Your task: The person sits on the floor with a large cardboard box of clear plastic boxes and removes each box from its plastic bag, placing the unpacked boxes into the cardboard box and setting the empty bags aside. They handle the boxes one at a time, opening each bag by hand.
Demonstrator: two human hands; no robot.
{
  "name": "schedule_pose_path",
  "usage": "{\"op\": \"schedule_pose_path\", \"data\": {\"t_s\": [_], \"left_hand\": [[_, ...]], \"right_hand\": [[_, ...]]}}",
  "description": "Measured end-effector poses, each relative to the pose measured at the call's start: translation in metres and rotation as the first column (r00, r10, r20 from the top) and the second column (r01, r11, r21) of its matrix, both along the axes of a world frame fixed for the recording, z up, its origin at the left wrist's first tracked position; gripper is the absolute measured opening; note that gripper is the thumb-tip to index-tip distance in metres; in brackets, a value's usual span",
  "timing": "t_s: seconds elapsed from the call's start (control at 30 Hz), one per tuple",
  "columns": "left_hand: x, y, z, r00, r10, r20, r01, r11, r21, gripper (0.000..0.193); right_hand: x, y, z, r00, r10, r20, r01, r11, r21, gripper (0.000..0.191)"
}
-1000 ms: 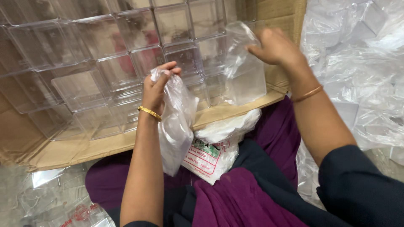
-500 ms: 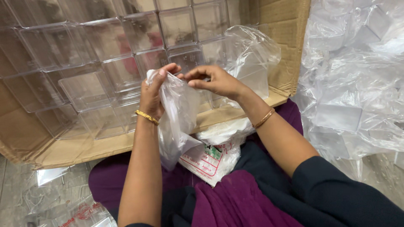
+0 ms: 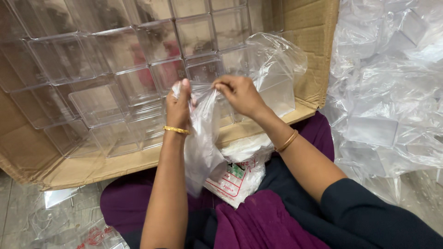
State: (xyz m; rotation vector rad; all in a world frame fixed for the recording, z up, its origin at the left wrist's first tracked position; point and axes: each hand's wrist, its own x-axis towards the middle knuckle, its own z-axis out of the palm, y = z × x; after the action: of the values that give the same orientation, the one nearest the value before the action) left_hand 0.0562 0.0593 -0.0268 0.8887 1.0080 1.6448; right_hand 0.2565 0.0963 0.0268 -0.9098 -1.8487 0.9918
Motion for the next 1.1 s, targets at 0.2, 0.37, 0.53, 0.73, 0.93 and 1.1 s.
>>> {"op": "schedule_pose_path", "data": {"t_s": [0.2, 0.37, 0.53, 0.73, 0.93, 1.1], "left_hand": [[-0.005, -0.012, 0.011, 0.915, -0.198, 0.353, 0.265, 0.952, -0.152, 0.03], [-0.04, -0.001, 0.005, 0.93, -0.201, 0.309, 0.231, 0.971, -0.063, 0.02], [-0.042, 0.046, -0.01, 0.896, 0.007, -0.444, -0.027, 0.999, -0.039, 0.03], [-0.025, 0.073, -0.014, 0.619, 0.238, -0.748, -0.465, 0.879, -0.105, 0.026], [-0.029, 0.073, -0.024, 0.68, 0.247, -0.69, -0.344, 0.939, -0.002, 0.029], [-0.04, 0.043, -0.013, 0.85, 0.177, -0.496, -0.041, 0.961, 0.272, 0.032]], "right_hand": [[0.019, 0.02, -0.034, 0.877, 0.081, -0.474, -0.341, 0.799, -0.495, 0.027], [0.044, 0.032, -0.041, 0.373, 0.067, -0.925, -0.742, 0.62, -0.255, 0.025], [0.021, 0.078, -0.014, 0.711, 0.008, -0.703, -0.324, 0.891, -0.317, 0.014], [-0.023, 0.083, -0.01, 0.882, -0.276, 0.382, 0.156, 0.936, 0.316, 0.041], [-0.018, 0.036, -0.008, 0.901, -0.31, 0.303, 0.204, 0.92, 0.334, 0.044], [-0.003, 0.018, -0.012, 0.971, -0.229, -0.068, 0.238, 0.947, 0.216, 0.032]]}}
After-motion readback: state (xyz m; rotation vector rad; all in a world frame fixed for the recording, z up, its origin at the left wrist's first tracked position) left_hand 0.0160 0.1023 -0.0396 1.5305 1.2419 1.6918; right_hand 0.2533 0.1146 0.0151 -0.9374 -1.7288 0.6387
